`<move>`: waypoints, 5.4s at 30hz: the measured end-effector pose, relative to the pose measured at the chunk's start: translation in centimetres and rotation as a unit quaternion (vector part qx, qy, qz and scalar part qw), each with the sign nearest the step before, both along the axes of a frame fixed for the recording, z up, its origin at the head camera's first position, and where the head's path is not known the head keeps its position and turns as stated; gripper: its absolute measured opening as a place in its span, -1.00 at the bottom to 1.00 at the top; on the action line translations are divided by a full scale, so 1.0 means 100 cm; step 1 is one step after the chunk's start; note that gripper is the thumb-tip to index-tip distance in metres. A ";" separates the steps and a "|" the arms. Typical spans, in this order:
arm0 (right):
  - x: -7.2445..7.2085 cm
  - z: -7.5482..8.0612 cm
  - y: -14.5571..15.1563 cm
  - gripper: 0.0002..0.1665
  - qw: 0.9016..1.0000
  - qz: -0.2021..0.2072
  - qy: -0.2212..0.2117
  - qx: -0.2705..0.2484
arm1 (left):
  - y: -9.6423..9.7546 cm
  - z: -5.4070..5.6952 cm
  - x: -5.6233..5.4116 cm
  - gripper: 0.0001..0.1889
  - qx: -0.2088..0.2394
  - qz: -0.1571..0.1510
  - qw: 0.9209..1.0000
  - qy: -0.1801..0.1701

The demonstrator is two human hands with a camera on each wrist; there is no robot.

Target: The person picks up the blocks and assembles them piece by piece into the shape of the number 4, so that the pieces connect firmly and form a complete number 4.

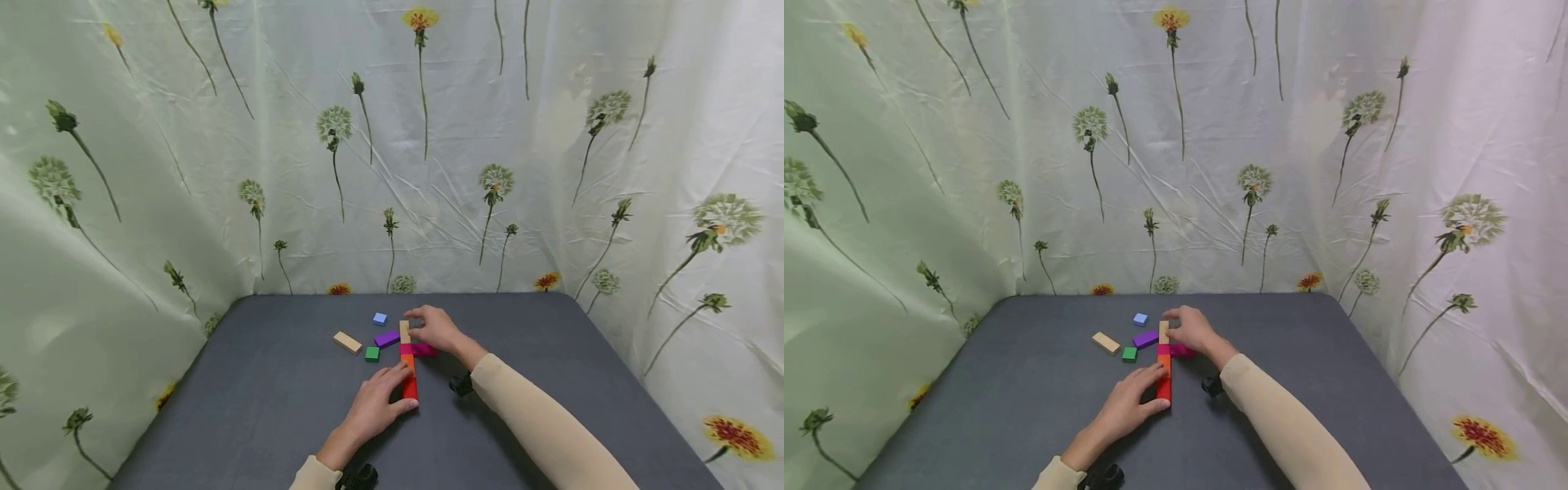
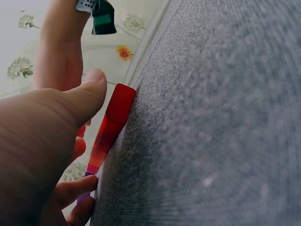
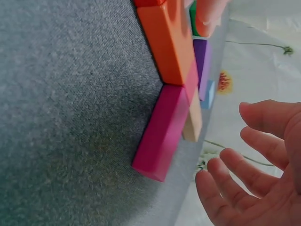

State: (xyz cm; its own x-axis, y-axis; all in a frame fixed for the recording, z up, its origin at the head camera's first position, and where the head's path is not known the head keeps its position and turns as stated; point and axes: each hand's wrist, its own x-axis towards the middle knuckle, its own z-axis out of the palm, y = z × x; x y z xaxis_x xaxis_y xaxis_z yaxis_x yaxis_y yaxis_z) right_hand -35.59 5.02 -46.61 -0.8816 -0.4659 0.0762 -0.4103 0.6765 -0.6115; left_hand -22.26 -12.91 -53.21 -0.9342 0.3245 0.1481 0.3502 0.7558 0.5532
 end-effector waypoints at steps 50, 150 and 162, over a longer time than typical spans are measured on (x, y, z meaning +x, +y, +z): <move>0.072 -0.025 0.025 -0.40 0.967 -0.003 0.164 0.196 | 0.005 0.004 -0.007 -0.23 0.035 0.015 0.999 0.017; 0.080 -0.031 0.015 -0.29 0.956 -0.005 0.121 0.267 | -0.023 0.015 -0.099 -0.65 -0.102 0.126 0.985 0.058; 0.082 -0.031 0.015 -0.28 0.956 -0.005 0.122 0.265 | -0.032 0.016 -0.088 -0.68 -0.112 0.107 0.986 0.069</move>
State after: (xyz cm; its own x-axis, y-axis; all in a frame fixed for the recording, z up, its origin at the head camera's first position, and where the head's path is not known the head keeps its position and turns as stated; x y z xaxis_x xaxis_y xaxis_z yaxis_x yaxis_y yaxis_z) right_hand -27.37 6.50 -49.73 -0.8726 -0.4871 0.0359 -0.4884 0.8700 -0.0677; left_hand -31.08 -16.08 -51.63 -0.9607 0.1614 0.2259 0.2302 0.9181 0.3228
